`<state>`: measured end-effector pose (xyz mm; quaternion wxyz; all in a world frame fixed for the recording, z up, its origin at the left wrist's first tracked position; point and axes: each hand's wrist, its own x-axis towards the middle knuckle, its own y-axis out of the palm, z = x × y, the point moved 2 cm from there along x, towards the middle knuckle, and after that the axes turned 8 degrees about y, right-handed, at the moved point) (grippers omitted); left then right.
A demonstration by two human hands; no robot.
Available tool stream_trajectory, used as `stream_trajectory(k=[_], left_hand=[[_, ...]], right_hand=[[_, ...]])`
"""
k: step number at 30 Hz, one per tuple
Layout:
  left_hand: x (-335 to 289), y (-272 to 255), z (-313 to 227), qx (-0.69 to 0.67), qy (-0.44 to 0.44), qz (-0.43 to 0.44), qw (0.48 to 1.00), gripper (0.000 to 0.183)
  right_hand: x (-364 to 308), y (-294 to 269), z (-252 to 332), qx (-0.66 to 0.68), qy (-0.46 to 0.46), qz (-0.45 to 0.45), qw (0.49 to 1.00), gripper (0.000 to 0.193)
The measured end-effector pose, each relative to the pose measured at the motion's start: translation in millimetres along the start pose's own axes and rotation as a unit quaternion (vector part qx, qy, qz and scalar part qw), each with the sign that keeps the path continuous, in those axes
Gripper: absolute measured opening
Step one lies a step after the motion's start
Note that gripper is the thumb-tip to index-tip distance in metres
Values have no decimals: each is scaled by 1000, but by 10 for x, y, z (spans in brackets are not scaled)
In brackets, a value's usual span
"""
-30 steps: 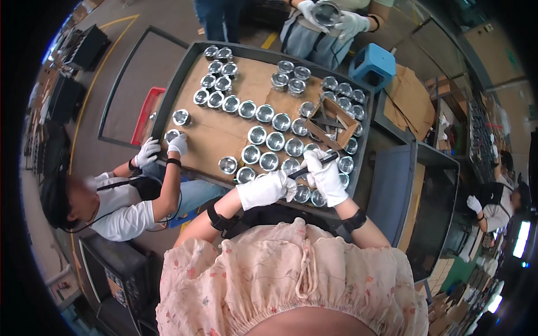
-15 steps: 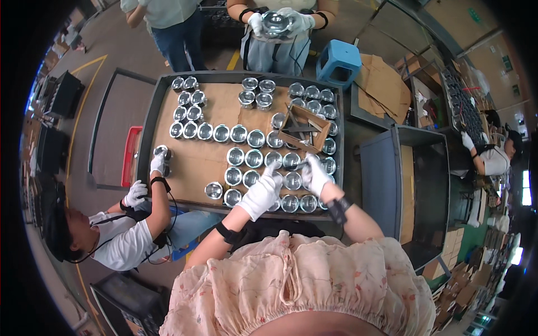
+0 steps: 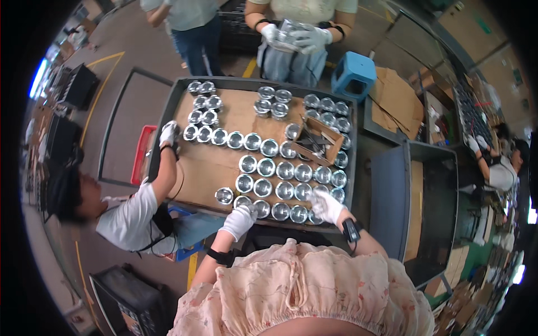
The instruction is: The recorder is shown inspecting and assembling piston components at a manufacturing workstation.
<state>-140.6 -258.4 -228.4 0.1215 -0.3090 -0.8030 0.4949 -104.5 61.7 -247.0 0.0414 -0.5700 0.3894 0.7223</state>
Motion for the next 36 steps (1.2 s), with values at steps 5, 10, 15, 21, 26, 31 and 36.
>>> stream_trajectory(k=[5,10,15,21,26,31,36], left_hand=[[75,-152,-109,-28,-15,85,996,25],[81,-107,-135,35,41,74,996,23],[16,27,-36,34,34,31,998,22],[-164,166,123,14,-38,45,998,24],[-407,580,409,-54,-86,51,994,23],[-938,1238,766,-96,-183,176,963,30],[-1609,1651,777,-152,-284,328,888,25]], right_hand=[[-46,-417,-292,34,58,5,998,26],[-257,-387,-223,16,14,-71,997,27],[-422,-717,66,-31,-52,-79,995,26],[-617,-587,27,-254,-170,-212,928,24],[-678,-404,-298,-473,-236,-271,804,19],[-618,-583,-591,-451,-236,-249,824,20],[-825,-964,-812,-384,-244,-281,845,19]])
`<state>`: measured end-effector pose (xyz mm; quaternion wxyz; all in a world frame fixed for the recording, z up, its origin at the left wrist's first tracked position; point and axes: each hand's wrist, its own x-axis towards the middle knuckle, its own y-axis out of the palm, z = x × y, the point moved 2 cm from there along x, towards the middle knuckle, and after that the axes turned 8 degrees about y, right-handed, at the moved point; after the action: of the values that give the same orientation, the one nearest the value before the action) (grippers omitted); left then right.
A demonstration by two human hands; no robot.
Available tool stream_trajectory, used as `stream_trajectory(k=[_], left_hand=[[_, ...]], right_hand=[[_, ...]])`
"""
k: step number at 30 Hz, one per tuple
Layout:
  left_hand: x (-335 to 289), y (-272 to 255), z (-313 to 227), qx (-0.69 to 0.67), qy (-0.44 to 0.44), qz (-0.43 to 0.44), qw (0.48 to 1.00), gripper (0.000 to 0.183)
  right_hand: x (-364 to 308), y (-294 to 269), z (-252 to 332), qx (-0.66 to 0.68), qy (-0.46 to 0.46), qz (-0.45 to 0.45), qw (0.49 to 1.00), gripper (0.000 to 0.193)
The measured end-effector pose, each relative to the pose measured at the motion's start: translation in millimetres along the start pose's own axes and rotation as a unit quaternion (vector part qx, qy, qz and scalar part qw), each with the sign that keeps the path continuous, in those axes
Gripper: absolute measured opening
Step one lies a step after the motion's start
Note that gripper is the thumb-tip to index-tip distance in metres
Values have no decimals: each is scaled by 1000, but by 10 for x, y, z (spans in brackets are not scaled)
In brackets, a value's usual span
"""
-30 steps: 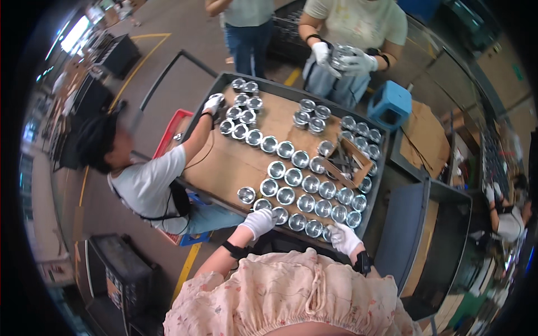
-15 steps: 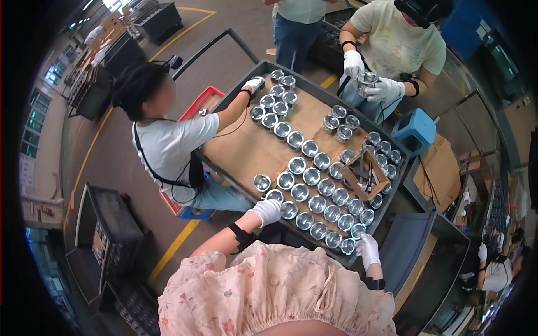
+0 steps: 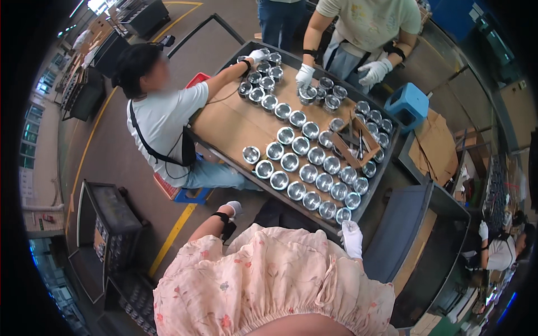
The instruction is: The recorder is shown inspecting and assembling piston components at a manufacturing workstation.
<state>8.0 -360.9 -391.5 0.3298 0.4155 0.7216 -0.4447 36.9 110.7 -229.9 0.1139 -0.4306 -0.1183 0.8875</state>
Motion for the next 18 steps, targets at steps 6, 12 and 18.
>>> stream_trajectory(k=[6,12,18], left_hand=[[50,740,27,-36,-74,-16,996,21],[193,1332,-419,121,66,-134,981,30],[-185,1448,-1196,-78,5,-200,977,33]], right_hand=[[-184,-409,-609,39,-5,-21,999,19],[-239,-636,-1197,-16,-17,20,1000,24],[-11,-865,-1643,-54,-19,-7,998,21]])
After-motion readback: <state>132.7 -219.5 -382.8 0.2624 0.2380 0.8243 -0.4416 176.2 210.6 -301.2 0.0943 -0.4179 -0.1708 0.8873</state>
